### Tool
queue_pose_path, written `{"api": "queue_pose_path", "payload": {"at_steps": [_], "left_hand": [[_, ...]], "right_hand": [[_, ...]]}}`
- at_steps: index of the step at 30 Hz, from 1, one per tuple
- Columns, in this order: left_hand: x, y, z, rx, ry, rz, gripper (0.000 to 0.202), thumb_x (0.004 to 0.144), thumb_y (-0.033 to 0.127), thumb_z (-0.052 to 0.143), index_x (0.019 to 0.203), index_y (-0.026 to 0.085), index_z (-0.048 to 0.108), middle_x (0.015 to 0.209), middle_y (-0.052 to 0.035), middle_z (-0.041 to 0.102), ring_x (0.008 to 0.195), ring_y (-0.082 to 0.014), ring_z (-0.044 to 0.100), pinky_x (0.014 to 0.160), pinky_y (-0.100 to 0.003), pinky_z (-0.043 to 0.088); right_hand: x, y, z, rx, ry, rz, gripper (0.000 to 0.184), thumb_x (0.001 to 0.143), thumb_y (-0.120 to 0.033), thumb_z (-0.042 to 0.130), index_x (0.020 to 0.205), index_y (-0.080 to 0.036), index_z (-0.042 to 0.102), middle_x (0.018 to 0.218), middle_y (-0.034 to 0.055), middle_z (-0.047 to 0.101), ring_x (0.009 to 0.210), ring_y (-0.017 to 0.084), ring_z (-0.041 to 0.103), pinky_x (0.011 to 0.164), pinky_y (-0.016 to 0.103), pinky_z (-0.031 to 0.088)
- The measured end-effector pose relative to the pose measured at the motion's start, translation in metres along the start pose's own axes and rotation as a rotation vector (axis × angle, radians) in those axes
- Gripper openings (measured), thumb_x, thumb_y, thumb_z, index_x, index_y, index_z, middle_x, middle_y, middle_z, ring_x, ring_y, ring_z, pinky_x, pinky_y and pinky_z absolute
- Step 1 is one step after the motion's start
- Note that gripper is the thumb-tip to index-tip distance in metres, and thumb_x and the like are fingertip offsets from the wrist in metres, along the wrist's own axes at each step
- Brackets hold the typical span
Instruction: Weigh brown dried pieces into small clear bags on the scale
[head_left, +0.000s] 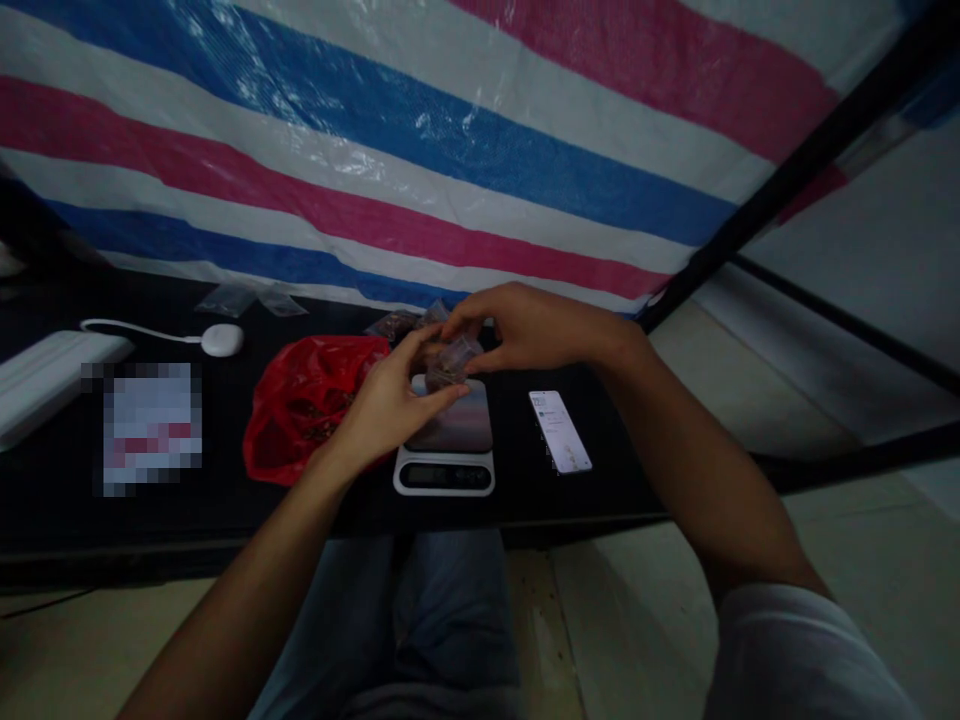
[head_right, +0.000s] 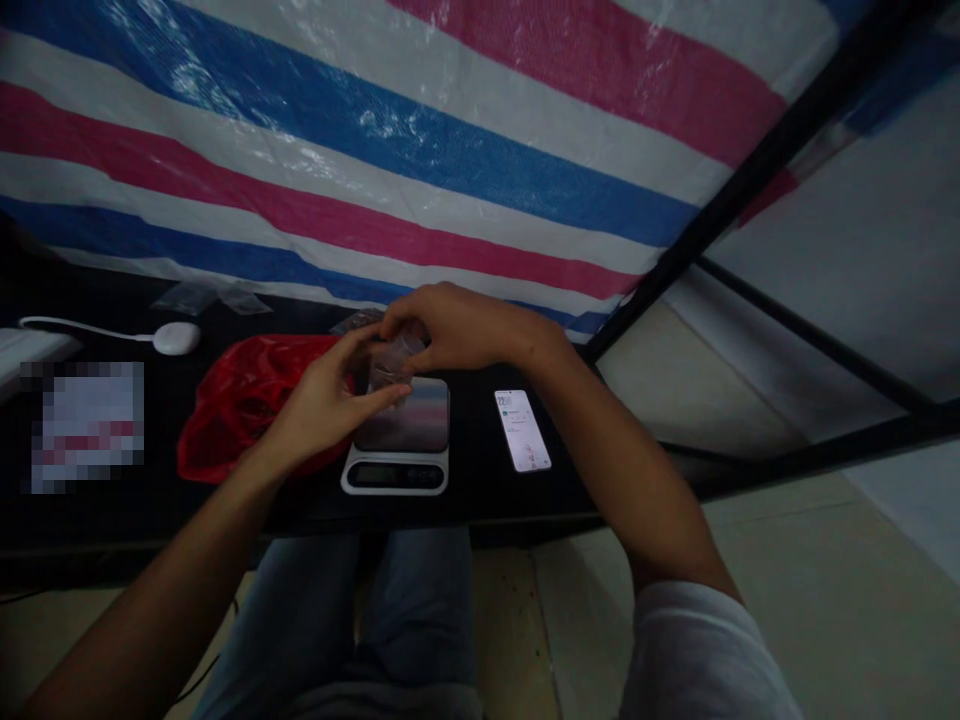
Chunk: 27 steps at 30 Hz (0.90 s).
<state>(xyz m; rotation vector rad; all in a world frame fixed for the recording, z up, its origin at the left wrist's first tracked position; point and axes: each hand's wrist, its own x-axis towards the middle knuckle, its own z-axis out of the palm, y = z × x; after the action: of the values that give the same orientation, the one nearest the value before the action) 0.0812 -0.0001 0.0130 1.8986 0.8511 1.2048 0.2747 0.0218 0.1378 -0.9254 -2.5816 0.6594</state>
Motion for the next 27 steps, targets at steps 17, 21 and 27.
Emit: {"api": "queue_pose_path", "payload": {"at_steps": [17, 21, 27], "left_hand": [[-0.013, -0.019, -0.007, 0.008, 0.148, 0.024, 0.069, 0.082, 0.044, 0.078, 0.141, 0.019, 0.053, 0.113, -0.0076, 0.066, 0.101, -0.025, 0.067, 0.089, -0.039, 0.056], [-0.02, -0.018, -0.01, 0.028, 0.117, -0.041, 0.061, 0.086, 0.046, 0.074, 0.138, 0.021, 0.056, 0.109, -0.0054, 0.069, 0.1, -0.0245, 0.067, 0.092, -0.039, 0.055], [-0.027, -0.02, -0.016, 0.064, 0.181, -0.104, 0.064, 0.083, 0.05, 0.075, 0.136, 0.021, 0.055, 0.109, -0.0057, 0.066, 0.093, -0.0233, 0.067, 0.081, -0.035, 0.055]], "right_hand": [[-0.05, 0.066, 0.083, 0.131, 0.146, 0.241, 0.046, 0.079, -0.032, 0.081, 0.12, -0.018, 0.068, 0.12, 0.0096, 0.074, 0.11, 0.025, 0.068, 0.091, 0.038, 0.053], [-0.089, 0.081, 0.074, 0.17, 0.275, 0.417, 0.048, 0.082, -0.043, 0.078, 0.122, -0.018, 0.067, 0.115, 0.0108, 0.074, 0.104, 0.024, 0.068, 0.085, 0.036, 0.052], [-0.182, 0.099, 0.029, 0.125, -0.035, 1.001, 0.048, 0.07, -0.062, 0.076, 0.084, -0.016, 0.071, 0.077, 0.0037, 0.068, 0.073, 0.018, 0.06, 0.068, 0.031, 0.044]]}}
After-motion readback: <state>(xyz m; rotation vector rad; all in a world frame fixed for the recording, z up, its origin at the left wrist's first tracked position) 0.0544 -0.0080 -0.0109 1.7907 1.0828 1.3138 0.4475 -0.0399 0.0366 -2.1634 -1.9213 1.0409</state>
